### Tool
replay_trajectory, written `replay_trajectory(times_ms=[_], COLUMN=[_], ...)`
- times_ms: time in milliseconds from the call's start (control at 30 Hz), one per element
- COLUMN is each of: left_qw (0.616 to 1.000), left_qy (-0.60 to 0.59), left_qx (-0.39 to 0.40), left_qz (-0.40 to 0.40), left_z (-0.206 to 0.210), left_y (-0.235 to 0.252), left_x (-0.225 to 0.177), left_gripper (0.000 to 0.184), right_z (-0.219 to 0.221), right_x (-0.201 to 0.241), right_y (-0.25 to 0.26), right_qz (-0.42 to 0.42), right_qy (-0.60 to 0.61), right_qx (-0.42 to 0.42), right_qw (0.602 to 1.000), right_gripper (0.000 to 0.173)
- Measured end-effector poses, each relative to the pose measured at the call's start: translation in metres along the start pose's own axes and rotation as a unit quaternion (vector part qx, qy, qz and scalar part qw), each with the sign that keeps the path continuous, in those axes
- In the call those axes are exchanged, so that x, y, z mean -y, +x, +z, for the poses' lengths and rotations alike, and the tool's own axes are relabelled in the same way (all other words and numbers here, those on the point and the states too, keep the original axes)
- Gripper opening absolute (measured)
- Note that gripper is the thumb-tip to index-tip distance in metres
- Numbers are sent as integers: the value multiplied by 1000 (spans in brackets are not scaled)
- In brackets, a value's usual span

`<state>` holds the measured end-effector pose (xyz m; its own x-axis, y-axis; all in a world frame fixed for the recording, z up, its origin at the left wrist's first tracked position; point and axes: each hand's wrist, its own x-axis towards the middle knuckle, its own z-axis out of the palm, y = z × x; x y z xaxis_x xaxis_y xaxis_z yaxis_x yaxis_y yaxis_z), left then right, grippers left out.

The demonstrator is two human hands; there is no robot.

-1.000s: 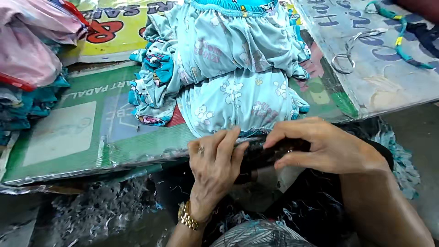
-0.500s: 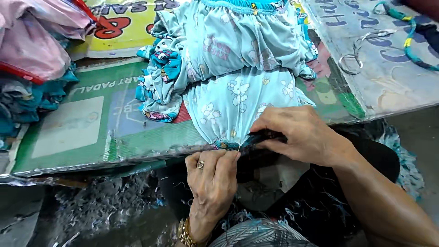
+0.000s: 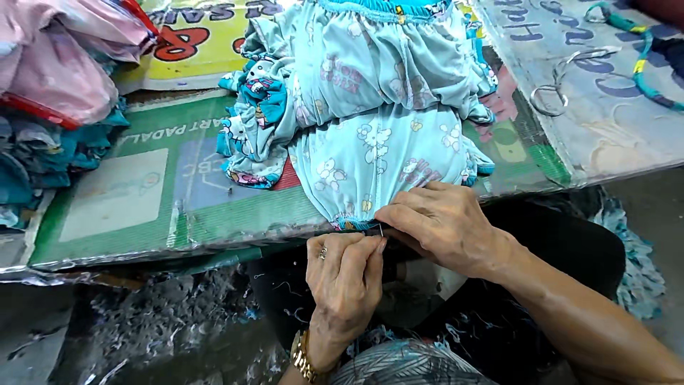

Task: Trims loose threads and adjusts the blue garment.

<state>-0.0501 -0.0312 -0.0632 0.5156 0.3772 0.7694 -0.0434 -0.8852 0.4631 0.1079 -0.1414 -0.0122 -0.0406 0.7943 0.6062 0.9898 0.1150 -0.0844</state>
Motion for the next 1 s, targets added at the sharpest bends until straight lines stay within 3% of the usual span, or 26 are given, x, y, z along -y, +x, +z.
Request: replay_trajectory(times_ms=[100, 167, 300, 400, 533, 667, 1000], left_qw=[1000, 999, 997, 990, 982, 972, 990], left_qy=[-11, -9, 37, 102, 149, 186, 97], left_qx=[21, 40, 22, 65, 89, 79, 88], left_qz=[9, 20, 60, 76, 76, 117, 57], left_z=[-2, -5, 7, 25, 38, 36, 29], left_y=[0, 3, 14, 25, 30, 27, 24], left_x=[-4, -3, 5, 11, 10, 11, 11], left_gripper=[15, 23, 22, 29, 14, 11, 21], right_z=[4, -6, -43, -41, -31, -31, -28], right_x=[-2, -7, -24, -35, -41, -40, -40], right_y=[-2, 0, 4, -1, -10, -17, -25], right_qz=[11, 57, 176, 214, 237, 221, 169], right_qy=[34, 131, 335, 342, 365, 362, 279], right_qx=[12, 29, -13, -42, -29, -23, 12], right_qw=[999, 989, 926, 914, 900, 905, 945], right_gripper=[11, 13, 23, 23, 21, 22, 26])
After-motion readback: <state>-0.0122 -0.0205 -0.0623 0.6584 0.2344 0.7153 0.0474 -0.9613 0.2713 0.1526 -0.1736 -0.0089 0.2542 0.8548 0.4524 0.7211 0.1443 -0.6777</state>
